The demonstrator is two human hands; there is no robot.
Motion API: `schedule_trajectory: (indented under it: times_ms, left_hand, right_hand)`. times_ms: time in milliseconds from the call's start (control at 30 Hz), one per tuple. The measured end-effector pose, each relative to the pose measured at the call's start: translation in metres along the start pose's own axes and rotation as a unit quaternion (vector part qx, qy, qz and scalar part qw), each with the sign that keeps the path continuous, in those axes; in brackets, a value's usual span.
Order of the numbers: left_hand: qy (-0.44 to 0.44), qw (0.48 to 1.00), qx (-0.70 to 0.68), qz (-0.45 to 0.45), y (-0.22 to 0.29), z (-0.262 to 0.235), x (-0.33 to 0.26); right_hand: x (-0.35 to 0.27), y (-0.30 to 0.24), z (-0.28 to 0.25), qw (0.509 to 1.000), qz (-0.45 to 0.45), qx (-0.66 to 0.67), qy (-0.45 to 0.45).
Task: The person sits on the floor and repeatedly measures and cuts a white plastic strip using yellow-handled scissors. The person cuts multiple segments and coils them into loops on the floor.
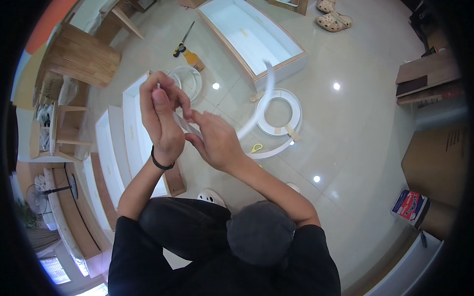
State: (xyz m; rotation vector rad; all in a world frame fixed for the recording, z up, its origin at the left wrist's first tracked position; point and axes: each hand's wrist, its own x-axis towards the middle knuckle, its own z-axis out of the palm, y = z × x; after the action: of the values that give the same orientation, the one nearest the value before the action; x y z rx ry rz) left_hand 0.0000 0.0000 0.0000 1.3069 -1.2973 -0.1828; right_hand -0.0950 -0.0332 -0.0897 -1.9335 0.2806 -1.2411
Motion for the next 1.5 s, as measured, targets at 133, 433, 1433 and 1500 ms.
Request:
schedule_trajectory:
  times_ms: [133, 433, 1433, 1500]
  left_hand:
    - [0.048, 0.998, 0.016, -0.030, 0.003, -0.008, 0.017]
    - [0.186, 0.979, 0.075, 0.023, 0.016, -0.021, 0.063]
    - [0.356, 0.877, 0.127, 0.297, -0.016, -0.123, 0.131]
    - [0.432, 0.847, 0.175, 0.256, 0.001, -0.114, 0.130]
  right_hand:
    - [-0.026, 0.011, 0.002, 0.990, 0.069, 0.013, -0.119]
    - [-0.071, 0.045, -0.016, 0.982, 0.077, -0.097, -0.141]
    - [-0.171, 0.139, -0.064, 0.926, 0.135, -0.225, -0.271]
    - [-0.174, 0.145, -0.052, 0.925, 0.119, -0.222, -0.284]
